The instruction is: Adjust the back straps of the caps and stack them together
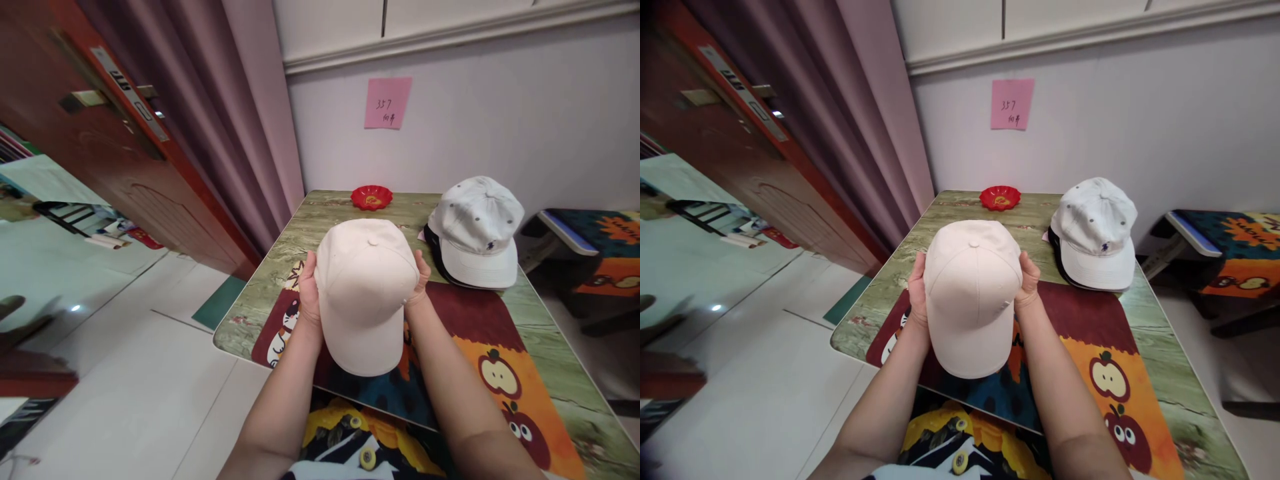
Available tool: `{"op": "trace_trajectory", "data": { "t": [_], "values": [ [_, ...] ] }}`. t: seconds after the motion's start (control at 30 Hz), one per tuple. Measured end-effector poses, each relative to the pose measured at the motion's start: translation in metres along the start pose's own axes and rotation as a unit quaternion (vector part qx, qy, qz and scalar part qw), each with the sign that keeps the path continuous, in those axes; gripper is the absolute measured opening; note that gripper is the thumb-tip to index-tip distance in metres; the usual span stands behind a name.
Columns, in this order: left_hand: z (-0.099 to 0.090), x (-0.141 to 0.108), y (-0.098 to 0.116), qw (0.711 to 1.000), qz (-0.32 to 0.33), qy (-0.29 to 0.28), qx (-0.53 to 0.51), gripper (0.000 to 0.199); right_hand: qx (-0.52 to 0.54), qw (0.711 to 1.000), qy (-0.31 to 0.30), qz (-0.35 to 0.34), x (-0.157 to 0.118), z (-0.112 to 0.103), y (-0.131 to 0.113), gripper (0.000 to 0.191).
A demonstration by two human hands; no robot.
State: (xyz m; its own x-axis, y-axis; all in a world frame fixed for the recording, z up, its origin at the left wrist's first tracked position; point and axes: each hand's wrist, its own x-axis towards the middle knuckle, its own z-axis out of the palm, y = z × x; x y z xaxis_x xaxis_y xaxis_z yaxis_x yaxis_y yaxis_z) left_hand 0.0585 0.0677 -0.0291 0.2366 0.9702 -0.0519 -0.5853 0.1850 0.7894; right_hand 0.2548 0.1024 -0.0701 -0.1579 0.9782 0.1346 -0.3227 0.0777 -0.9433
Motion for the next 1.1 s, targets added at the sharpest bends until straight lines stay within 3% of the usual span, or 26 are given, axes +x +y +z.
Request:
{"op": "trace_trajectory", "data": {
  "t": [0.17,0.47,0.63,0.87,1.1],
  "values": [
    [-0.001,-0.002,-0.003,1.000,0.004,0.000,-0.013,0.091,0.074,0.997,0.022,0.015,0.008,0.002,0.010,0.081],
    [0.006,-0.013,-0.008,0.998,0.040,-0.005,-0.050,0.118,0.061,0.997,0.047,0.021,0.007,-0.001,0.009,0.069],
    [0.018,-0.013,-0.013,0.991,0.053,-0.008,-0.124,0.120,0.159,0.985,0.048,0.040,0.009,0.003,0.014,0.045],
    [0.020,-0.014,-0.014,0.981,0.069,-0.029,-0.179,0.117,0.321,0.943,0.073,0.050,0.009,0.007,0.022,0.015],
    [0.017,-0.016,-0.012,0.989,0.068,-0.026,-0.130,0.107,0.360,0.926,0.024,0.109,0.003,0.003,0.017,0.032]
  ]
}}
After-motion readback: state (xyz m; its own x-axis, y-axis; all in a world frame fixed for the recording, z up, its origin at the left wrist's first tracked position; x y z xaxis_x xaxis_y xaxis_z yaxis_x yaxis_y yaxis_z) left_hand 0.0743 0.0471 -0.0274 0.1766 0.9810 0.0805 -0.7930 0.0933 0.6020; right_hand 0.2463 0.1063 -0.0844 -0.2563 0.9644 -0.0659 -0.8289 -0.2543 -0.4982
